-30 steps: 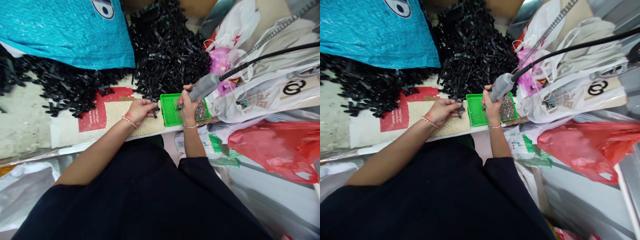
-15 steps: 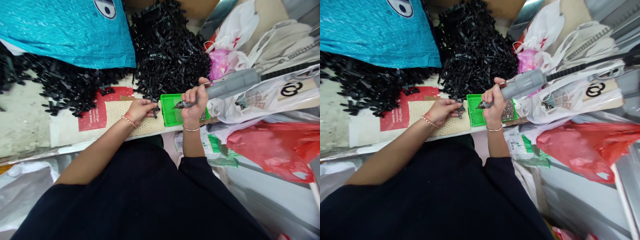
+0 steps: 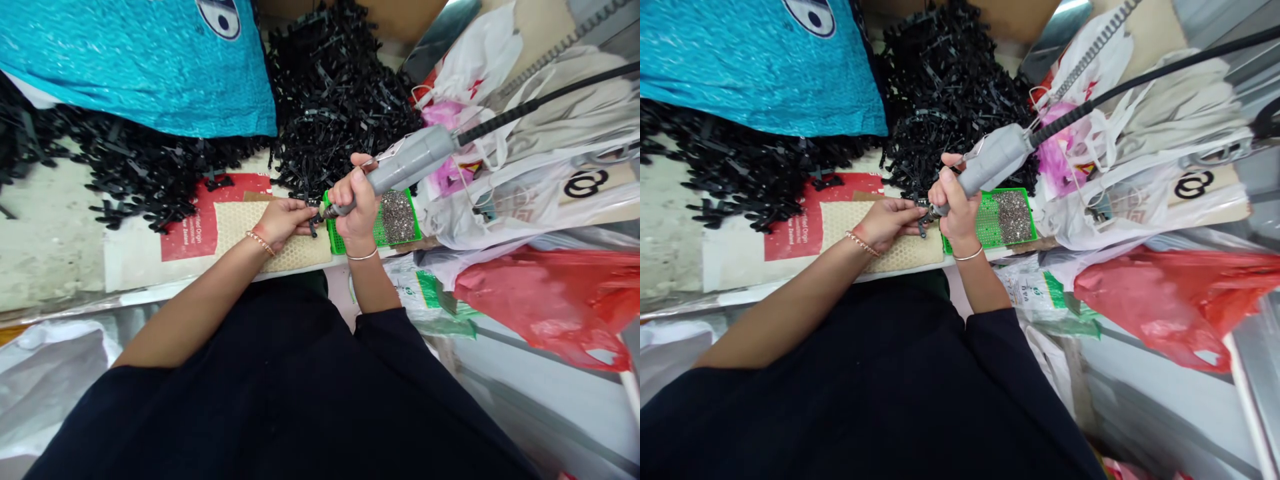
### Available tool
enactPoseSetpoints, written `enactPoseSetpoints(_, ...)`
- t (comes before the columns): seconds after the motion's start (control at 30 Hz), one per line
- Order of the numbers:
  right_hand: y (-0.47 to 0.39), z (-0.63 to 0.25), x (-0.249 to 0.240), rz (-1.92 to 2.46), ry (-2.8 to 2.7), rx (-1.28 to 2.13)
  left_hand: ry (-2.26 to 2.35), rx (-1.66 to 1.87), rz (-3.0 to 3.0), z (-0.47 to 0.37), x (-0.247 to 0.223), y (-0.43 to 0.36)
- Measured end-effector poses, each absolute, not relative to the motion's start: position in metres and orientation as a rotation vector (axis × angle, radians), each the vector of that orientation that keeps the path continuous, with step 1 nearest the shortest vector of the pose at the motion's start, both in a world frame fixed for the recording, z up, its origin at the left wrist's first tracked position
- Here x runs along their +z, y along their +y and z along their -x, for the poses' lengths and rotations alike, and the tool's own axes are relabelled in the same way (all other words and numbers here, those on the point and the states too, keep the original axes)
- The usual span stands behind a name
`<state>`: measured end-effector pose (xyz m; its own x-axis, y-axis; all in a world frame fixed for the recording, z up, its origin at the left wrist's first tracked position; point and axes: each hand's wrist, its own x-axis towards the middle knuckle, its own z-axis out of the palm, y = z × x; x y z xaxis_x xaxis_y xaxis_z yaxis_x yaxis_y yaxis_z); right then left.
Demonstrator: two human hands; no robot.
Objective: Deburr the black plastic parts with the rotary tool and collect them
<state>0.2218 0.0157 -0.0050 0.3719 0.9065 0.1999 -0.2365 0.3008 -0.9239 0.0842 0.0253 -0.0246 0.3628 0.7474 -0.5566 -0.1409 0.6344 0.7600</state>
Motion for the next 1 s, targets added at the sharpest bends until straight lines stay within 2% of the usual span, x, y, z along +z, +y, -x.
enactPoseSetpoints(0.13, 0.017, -0.223, -0.012, 1.029, -0.894, 0.896, 1.046, 0.632, -0.681, -0.084, -0.025, 0.025)
enactPoseSetpoints(0.4, 0.015, -0.213, 0.001, 0.882, -0.859, 0.885, 1.061, 0.632, -0.668, -0.084, -0.023, 0.025)
enactPoseSetpoints(1.0, 0.01, -0.21, -0.009, 1.035, -1.026, 0.923, 1.04, 0.645, -0.694, -0.084, -0.029, 0.026)
